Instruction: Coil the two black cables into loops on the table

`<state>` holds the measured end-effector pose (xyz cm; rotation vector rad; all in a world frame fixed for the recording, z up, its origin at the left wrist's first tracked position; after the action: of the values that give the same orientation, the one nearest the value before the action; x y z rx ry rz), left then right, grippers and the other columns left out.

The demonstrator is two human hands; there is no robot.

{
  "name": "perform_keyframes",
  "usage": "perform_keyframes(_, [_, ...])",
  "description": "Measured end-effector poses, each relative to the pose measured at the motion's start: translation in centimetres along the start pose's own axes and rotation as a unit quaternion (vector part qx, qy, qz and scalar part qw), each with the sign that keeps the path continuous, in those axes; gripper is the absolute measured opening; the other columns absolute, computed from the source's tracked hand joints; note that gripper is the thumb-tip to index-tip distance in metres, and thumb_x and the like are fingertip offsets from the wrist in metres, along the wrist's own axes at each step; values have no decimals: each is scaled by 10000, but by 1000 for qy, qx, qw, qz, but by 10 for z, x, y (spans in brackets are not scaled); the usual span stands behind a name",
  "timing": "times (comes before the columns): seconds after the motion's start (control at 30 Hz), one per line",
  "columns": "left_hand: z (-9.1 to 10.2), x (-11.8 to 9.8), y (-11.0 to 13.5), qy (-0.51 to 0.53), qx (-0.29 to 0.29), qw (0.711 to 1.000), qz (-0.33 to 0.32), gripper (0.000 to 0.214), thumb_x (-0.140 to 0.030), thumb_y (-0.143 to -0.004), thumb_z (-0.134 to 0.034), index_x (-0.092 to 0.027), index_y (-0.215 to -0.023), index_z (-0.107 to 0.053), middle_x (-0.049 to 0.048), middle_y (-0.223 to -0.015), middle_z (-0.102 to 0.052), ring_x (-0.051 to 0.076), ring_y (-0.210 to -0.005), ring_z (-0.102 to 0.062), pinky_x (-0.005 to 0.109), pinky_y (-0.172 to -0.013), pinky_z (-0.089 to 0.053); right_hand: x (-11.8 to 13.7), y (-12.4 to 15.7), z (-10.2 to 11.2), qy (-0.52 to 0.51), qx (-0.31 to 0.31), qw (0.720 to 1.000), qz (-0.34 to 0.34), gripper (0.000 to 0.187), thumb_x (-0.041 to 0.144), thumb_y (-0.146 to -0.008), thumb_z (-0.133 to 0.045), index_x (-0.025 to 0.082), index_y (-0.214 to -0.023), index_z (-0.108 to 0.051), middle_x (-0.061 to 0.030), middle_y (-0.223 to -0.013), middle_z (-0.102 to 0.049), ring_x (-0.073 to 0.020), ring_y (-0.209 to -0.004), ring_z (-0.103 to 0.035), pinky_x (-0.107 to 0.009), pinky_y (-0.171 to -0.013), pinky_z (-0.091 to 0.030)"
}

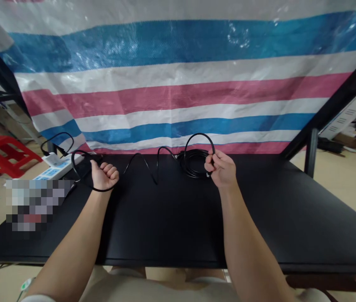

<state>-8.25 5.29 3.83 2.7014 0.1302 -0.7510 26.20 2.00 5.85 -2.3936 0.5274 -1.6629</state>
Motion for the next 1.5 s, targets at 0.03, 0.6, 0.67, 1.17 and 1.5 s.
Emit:
perform_keyframes(0.03, [1, -2, 0, 2, 0, 1000, -4, 548, -564, -913, -283, -204, -526, -137, -90, -464, -71, 49, -317, -92, 176, -283, -82, -1, -1, 0, 12, -11, 1000, 17, 325, 452, -614, -738, 224, -694, -521, 54, -505, -459, -86, -407, -352, -237, -378, -261])
perform_keyframes(0.6, [2, -3, -2, -13, 19, 1000, 6, 589, -615, -873, -353, -200, -514, -141, -88, -432, -102, 47, -305, -123, 181, -276, -119, -25, 12, -20, 333, -200, 895, 218, 867, 440, -397, -870, 239, -1072, -365, -90, -1090, -449, -198, -875, -539, -358, -695, -502])
perform_keyframes(0.67, [-1, 2, -1, -31, 18, 999, 15, 589, -603, -871, -376, -201, -513, -139, -90, -428, -105, 46, -301, -125, 178, -274, -117, -25, 11, -22, 276, -211, 920, 181, 641, 422, -509, -824, 247, -949, -392, -29, -932, -520, -139, -719, -542, -290, -595, -486])
perform_keyframes(1.17, [-16, 21, 9, -157, 37, 986, -49, 276, -107, -897, -383, -157, -680, -547, -45, -467, -453, 46, -324, -340, 150, -355, -270, -29, 2, -19, 20, -100, 994, -40, 419, 574, -588, -727, 211, -656, -530, 82, -404, -386, -87, -325, -377, -209, -294, -219])
perform_keyframes(1.5, [-15, 34, 10, -160, 89, 982, 43, 509, -421, -874, -491, -208, -480, -249, -76, -389, -222, 72, -302, -285, 211, -364, -272, -41, 18, -57, 1, 68, 986, -154, 390, 529, -575, -712, 220, -564, -473, 43, -403, -443, -117, -379, -428, -238, -369, -287])
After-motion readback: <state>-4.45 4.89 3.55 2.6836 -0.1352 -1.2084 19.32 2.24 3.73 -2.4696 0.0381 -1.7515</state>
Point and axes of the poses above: each hand's wrist, its own y-axis away from the middle knuckle, its own z-axis out of the back of the hand, x = y × z, the point moved 4 cm from there along -y, towards the middle knuckle
